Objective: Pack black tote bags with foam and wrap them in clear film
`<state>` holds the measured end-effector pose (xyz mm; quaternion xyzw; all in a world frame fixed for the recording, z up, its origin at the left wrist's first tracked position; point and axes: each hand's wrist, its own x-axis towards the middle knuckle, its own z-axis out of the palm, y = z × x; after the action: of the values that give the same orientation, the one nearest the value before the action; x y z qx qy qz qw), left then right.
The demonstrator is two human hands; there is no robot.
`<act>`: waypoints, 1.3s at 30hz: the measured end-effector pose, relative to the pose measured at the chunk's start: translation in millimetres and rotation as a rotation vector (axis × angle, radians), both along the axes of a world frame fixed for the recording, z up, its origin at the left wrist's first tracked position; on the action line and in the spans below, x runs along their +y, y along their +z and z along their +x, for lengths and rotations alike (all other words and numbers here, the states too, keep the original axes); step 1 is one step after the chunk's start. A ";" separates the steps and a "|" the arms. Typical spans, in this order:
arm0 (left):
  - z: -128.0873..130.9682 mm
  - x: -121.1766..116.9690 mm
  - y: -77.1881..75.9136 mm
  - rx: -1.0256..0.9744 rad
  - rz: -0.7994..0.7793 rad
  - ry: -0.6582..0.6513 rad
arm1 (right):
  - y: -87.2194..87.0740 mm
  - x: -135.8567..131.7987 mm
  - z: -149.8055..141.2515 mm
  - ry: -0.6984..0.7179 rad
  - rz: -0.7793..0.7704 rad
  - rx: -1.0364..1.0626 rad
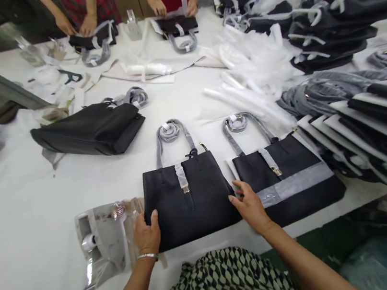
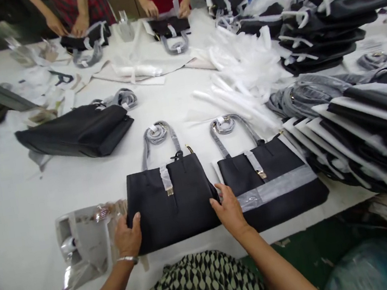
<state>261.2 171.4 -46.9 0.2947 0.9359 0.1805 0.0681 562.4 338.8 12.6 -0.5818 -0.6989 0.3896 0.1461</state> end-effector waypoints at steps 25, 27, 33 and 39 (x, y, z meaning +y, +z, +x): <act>52.3 112.9 88.8 0.222 0.123 -1.115 | -29.6 -86.9 49.3 0.221 -0.102 -0.221; 75.1 151.0 93.3 0.189 0.063 -1.317 | -32.8 -87.1 45.0 0.211 -0.117 -0.231; 117.0 232.1 76.0 0.114 -0.260 -1.708 | -15.3 -80.4 42.6 0.210 -0.221 -0.265; 112.9 249.3 85.1 0.165 -0.218 -1.743 | 19.4 -48.2 38.7 0.119 -0.178 -0.131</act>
<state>374.1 420.7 38.2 0.9077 0.3921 -0.0480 0.1414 601.1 290.6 32.0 -0.5740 -0.7030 0.4191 0.0245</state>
